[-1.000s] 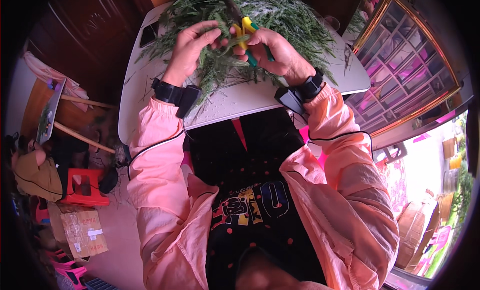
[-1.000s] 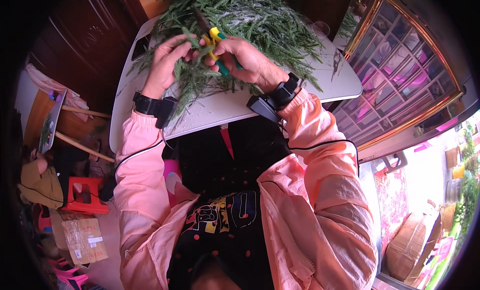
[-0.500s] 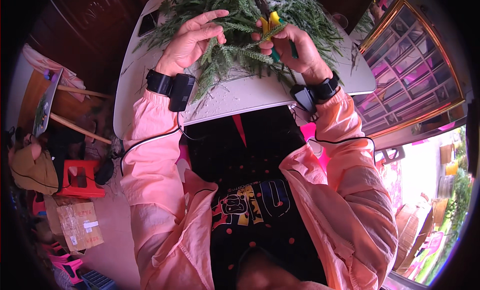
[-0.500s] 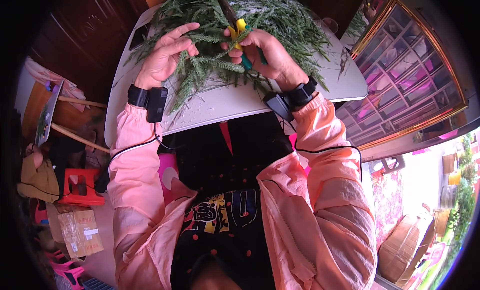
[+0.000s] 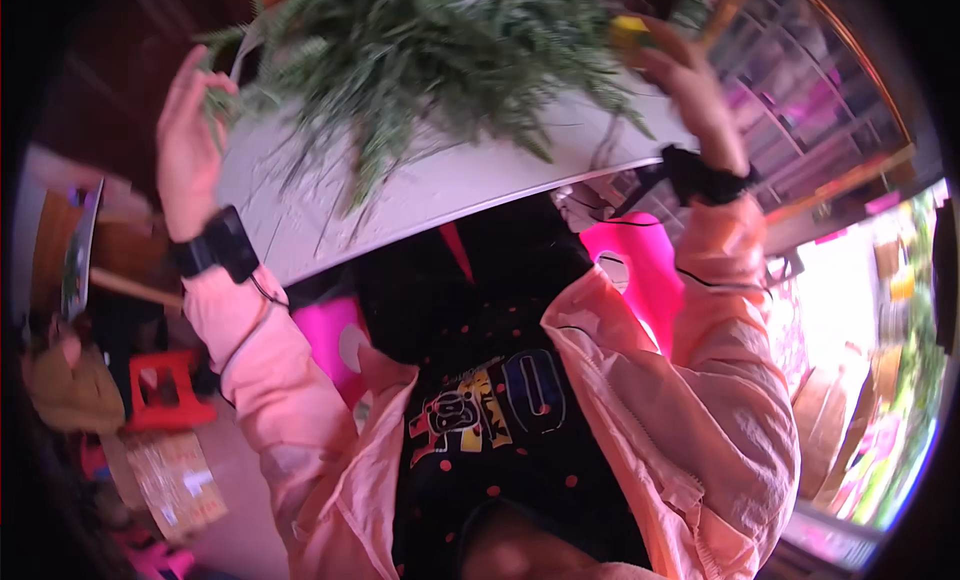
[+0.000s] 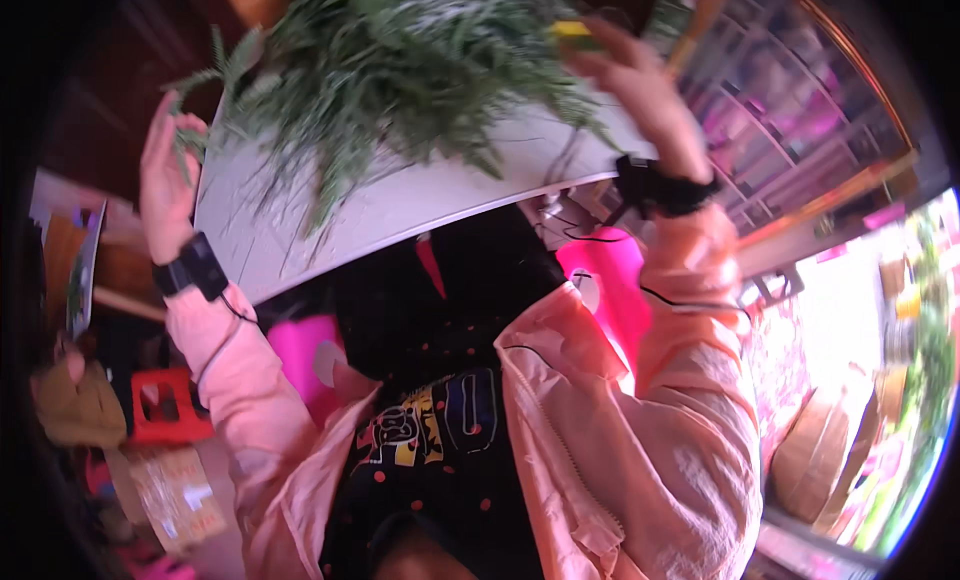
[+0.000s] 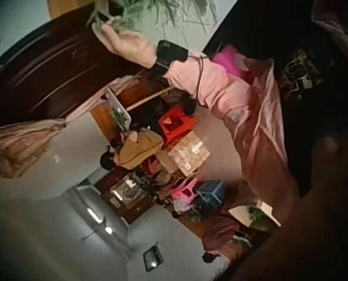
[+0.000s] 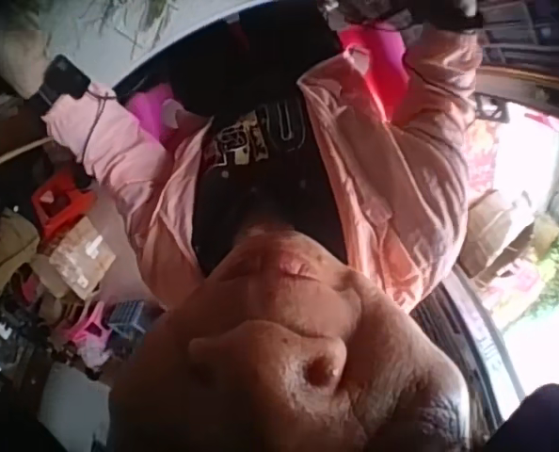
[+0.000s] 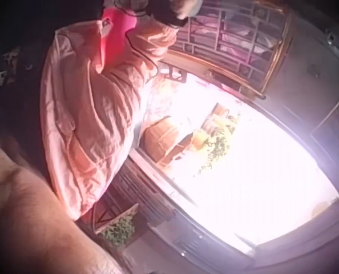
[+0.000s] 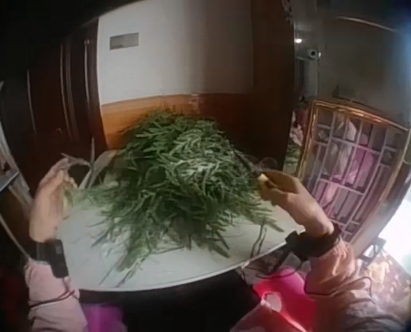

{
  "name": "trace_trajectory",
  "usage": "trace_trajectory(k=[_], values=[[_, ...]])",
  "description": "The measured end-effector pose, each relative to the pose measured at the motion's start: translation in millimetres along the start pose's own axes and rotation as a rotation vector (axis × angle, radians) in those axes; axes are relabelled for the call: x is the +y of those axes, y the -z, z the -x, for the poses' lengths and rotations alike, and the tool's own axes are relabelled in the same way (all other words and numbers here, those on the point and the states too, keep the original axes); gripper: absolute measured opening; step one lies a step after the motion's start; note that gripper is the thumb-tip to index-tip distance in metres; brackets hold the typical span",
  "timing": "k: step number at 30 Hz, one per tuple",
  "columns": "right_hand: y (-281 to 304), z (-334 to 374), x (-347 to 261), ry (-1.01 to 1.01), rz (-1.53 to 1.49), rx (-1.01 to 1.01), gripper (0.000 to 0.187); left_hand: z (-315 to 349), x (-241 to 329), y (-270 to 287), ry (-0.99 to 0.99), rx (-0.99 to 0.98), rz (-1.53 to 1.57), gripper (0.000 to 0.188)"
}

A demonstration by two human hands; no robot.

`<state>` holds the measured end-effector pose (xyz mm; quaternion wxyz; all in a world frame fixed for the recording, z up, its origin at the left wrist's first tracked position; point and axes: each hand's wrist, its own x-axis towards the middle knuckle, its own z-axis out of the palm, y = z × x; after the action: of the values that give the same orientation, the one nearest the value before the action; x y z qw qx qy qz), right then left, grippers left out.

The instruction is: Trimming small sprigs of green plants using scissors at a workbench.

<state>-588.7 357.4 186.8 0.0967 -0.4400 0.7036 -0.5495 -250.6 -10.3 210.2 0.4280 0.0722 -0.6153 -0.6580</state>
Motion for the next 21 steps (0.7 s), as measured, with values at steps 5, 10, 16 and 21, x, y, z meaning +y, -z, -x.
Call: trace_trajectory(k=[5,10,16,21], values=[[153,-21,153,0.217,0.717,0.069,0.049,14,21,138,-0.117,0.583,0.115,0.031],[124,-21,195,0.022,0.925,0.113,0.04,96,-24,251,0.024,0.807,-0.141,0.022],[118,-46,178,-0.264,0.714,0.08,0.04,142,-95,346,0.46,0.719,-0.218,0.023],[124,-34,161,0.228,0.735,0.241,0.033,131,-124,314,0.366,0.657,-0.374,0.039]])
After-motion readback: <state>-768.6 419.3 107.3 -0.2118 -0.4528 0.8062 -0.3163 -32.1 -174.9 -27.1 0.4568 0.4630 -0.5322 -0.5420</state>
